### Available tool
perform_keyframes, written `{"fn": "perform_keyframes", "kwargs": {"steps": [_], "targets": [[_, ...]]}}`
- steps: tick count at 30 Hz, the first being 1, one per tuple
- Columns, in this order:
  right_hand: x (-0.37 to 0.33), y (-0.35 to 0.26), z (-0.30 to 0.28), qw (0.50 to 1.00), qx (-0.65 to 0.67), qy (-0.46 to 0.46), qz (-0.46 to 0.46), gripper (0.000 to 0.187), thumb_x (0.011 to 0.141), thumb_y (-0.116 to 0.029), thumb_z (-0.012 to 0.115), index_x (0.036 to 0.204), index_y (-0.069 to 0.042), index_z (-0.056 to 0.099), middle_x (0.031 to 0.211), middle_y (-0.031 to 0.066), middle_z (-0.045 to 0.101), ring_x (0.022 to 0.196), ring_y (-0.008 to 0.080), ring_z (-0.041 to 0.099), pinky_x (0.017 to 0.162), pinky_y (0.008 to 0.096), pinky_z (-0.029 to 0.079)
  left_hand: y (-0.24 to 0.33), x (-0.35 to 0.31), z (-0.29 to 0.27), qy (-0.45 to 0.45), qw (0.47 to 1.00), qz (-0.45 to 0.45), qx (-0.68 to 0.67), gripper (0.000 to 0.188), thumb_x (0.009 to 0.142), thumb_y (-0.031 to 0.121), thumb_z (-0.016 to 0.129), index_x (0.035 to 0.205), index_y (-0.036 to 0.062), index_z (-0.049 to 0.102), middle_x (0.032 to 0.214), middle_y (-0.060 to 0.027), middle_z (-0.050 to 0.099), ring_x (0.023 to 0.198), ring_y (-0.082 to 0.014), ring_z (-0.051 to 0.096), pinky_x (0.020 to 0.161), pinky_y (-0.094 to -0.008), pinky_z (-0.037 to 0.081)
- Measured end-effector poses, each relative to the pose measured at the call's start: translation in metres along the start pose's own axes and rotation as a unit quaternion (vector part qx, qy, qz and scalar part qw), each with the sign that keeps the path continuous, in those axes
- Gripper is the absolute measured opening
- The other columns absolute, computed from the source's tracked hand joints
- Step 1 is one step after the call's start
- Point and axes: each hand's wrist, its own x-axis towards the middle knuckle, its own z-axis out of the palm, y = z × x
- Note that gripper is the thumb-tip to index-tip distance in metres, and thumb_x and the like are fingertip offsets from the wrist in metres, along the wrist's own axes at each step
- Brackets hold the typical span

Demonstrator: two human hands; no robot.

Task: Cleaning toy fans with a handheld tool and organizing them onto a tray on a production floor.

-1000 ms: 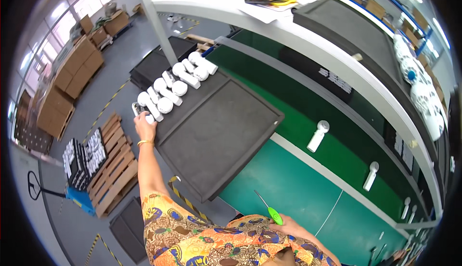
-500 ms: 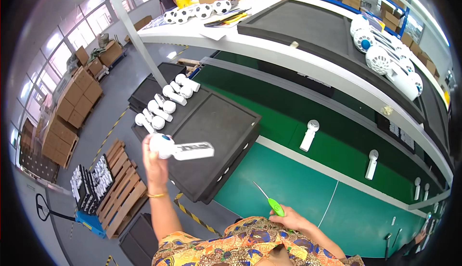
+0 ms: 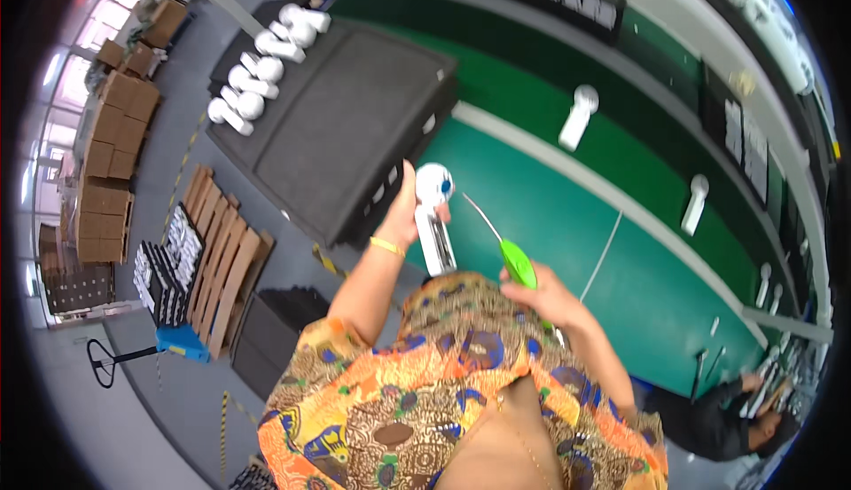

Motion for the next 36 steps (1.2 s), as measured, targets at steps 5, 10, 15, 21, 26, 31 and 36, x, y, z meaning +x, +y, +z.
{"fn": "perform_keyframes", "kwargs": {"steps": [5,10,15,21,26,31,36], "targets": [[0.033,-0.025,-0.004,0.999,0.014,-0.037,0.023,0.022,0.084,-0.018,0.064,0.099,-0.006,0.053,0.075,-0.0011,0.050,0.059,0.0066,0.044,0.049,0.0235,0.037,0.014,0.015,-0.016,-0.064,0.998,0.015,0.000,0.054,0.090,0.054,0.046,0.110,0.0035,0.051,0.090,-0.0110,0.059,0.065,-0.0185,0.058,0.056,-0.0323,0.053],[0.032,-0.028,-0.002,0.990,0.084,-0.071,0.087,0.021,0.085,-0.018,0.063,0.098,-0.006,0.051,0.069,-0.0024,0.045,0.056,0.0062,0.038,0.048,0.0230,0.033,0.013,0.008,-0.003,-0.053,0.997,0.013,0.049,0.049,0.093,0.047,0.045,0.115,0.0032,0.049,0.104,-0.0138,0.059,0.070,-0.0165,0.058,0.058,-0.0307,0.054],[0.030,-0.030,0.003,0.993,0.053,-0.065,0.080,0.020,0.085,-0.017,0.062,0.097,-0.006,0.051,0.066,-0.0028,0.043,0.054,0.0058,0.037,0.047,0.0229,0.031,0.014,0.004,-0.007,-0.067,0.996,0.014,0.065,0.043,0.094,0.042,0.045,0.115,0.0040,0.049,0.107,-0.0152,0.060,0.072,-0.0155,0.058,0.060,-0.0299,0.056],[0.038,-0.033,0.002,0.997,0.001,-0.063,0.048,0.020,0.084,-0.018,0.062,0.096,-0.006,0.050,0.064,-0.0026,0.043,0.053,0.0057,0.037,0.046,0.0232,0.031,0.012,0.005,-0.013,-0.041,0.992,0.025,0.114,0.043,0.095,0.041,0.045,0.115,0.0043,0.049,0.105,-0.0150,0.060,0.072,-0.0156,0.058,0.060,-0.0302,0.055],[0.039,-0.021,0.002,0.995,-0.005,-0.064,0.071,0.020,0.084,-0.018,0.062,0.095,-0.006,0.051,0.064,-0.0024,0.044,0.053,0.0064,0.039,0.045,0.0239,0.032,0.010,0.006,-0.012,-0.045,0.988,0.021,0.144,0.044,0.094,0.042,0.045,0.116,0.0043,0.048,0.104,-0.0142,0.060,0.072,-0.0152,0.058,0.060,-0.0295,0.055],[0.042,-0.031,0.000,0.998,-0.033,-0.044,0.043,0.020,0.083,-0.019,0.062,0.094,-0.006,0.051,0.066,-0.0020,0.047,0.055,0.0071,0.042,0.046,0.0243,0.035,0.011,0.004,-0.005,-0.053,0.991,0.016,0.122,0.045,0.094,0.043,0.045,0.116,0.0041,0.049,0.104,-0.0134,0.060,0.071,-0.0147,0.058,0.059,-0.0287,0.054],[0.033,-0.032,-0.001,0.993,-0.058,-0.059,0.081,0.021,0.082,-0.022,0.063,0.091,-0.006,0.052,0.069,-0.0012,0.049,0.058,0.0078,0.045,0.050,0.0256,0.039,0.008,0.004,-0.019,-0.066,0.992,-0.007,0.110,0.053,0.093,0.049,0.044,0.120,0.0045,0.048,0.116,-0.0184,0.056,0.073,-0.0154,0.058,0.061,-0.0298,0.052]]}}
